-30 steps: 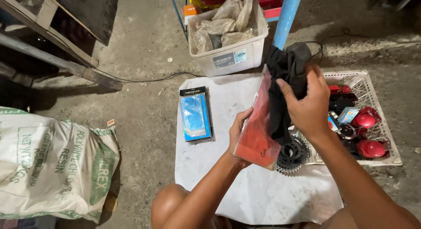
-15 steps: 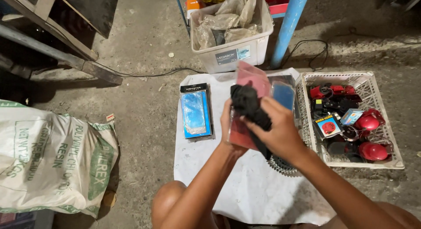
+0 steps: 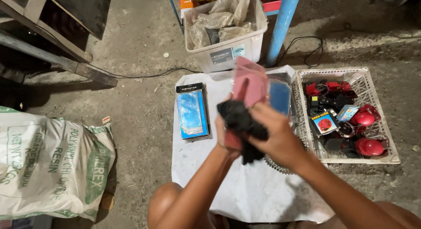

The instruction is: The person wipes the surface of several plastic-wrapped packages using a black cloth. They handle a blue package first, then a pink one, and return to the blue package, rubbing the cloth over the plastic surfaces repeatedly.

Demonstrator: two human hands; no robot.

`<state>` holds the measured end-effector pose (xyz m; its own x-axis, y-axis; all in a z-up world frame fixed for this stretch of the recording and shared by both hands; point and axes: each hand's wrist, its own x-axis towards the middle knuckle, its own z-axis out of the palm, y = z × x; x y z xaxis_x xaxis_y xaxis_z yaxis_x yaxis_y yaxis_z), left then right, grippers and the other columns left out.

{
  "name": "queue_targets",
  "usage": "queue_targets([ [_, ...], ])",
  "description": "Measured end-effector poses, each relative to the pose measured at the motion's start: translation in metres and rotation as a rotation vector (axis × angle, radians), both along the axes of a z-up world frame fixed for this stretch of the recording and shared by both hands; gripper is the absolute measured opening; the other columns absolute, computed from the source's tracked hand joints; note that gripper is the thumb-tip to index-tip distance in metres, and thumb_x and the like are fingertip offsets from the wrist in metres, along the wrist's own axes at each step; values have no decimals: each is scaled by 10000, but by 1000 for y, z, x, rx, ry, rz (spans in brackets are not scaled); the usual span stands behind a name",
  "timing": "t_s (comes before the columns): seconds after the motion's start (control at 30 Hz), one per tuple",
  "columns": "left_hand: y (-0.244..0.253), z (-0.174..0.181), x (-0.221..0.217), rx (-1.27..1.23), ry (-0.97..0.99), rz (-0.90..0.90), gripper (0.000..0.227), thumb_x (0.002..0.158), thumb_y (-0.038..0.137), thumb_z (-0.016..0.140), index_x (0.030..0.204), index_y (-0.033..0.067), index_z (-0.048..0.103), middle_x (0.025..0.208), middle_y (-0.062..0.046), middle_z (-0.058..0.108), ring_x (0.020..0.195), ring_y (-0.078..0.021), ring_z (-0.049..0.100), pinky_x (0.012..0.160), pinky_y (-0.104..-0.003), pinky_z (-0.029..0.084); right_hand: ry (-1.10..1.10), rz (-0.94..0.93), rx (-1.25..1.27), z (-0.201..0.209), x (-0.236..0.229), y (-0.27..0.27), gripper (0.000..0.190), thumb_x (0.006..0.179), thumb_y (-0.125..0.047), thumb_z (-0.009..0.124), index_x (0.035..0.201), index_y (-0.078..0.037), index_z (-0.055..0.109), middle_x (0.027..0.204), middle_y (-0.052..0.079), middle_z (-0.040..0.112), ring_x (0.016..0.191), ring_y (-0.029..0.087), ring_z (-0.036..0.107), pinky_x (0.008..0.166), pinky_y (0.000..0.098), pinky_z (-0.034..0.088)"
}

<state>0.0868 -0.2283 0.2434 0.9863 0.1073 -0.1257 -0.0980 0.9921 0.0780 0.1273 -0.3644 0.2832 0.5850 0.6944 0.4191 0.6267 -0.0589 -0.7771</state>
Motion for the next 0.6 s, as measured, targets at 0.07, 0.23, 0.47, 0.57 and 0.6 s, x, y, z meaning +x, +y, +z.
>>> queue_targets([
  [0.07, -16, 8, -8, 34, 18, -10, 504, 994, 454, 633, 1273, 35, 663, 1259, -276, 653, 1136, -423, 649, 1022, -494, 511, 26, -47, 13, 7, 13, -6, 450, 715, -62, 842, 1149, -15, 733, 1193, 205, 706, 1125, 421, 675, 1004, 517, 488],
  [0.23, -45, 11, -22, 140, 67, -42, 482, 1029, 477, 571, 1287, 83, 675, 1264, -166, 689, 1168, -300, 653, 1109, -420, 465, -73, -219, 86, 17, 42, -15, 292, 853, -116, 819, 1091, 8, 705, 1075, 220, 676, 1040, 450, 666, 916, 525, 503],
  [0.47, -46, -10, -13, 232, 151, -84, 540, 1008, 491, 608, 1342, 71, 664, 1227, -146, 706, 1131, -271, 669, 1041, -367, 482, -85, -380, 129, 23, 29, -5, 333, 920, -190, 826, 1151, 1, 680, 1019, 226, 688, 1004, 427, 690, 863, 487, 526],
  [0.57, -19, -3, -9, 136, 52, 47, 347, 1027, 461, 553, 1102, 130, 626, 1002, -29, 636, 891, -154, 547, 839, -277, 415, -38, -213, 115, 1, -3, 9, 401, 808, -153, 819, 1140, 24, 680, 1092, 280, 690, 1095, 491, 658, 954, 556, 500],
  [0.6, -8, 2, -10, 98, -35, 89, 324, 1029, 458, 523, 863, 187, 588, 765, 62, 576, 587, -40, 457, 567, -186, 399, -68, -110, 101, -14, -12, 12, 464, 730, -118, 831, 1132, 59, 680, 1141, 329, 674, 1136, 543, 625, 1008, 608, 470],
])
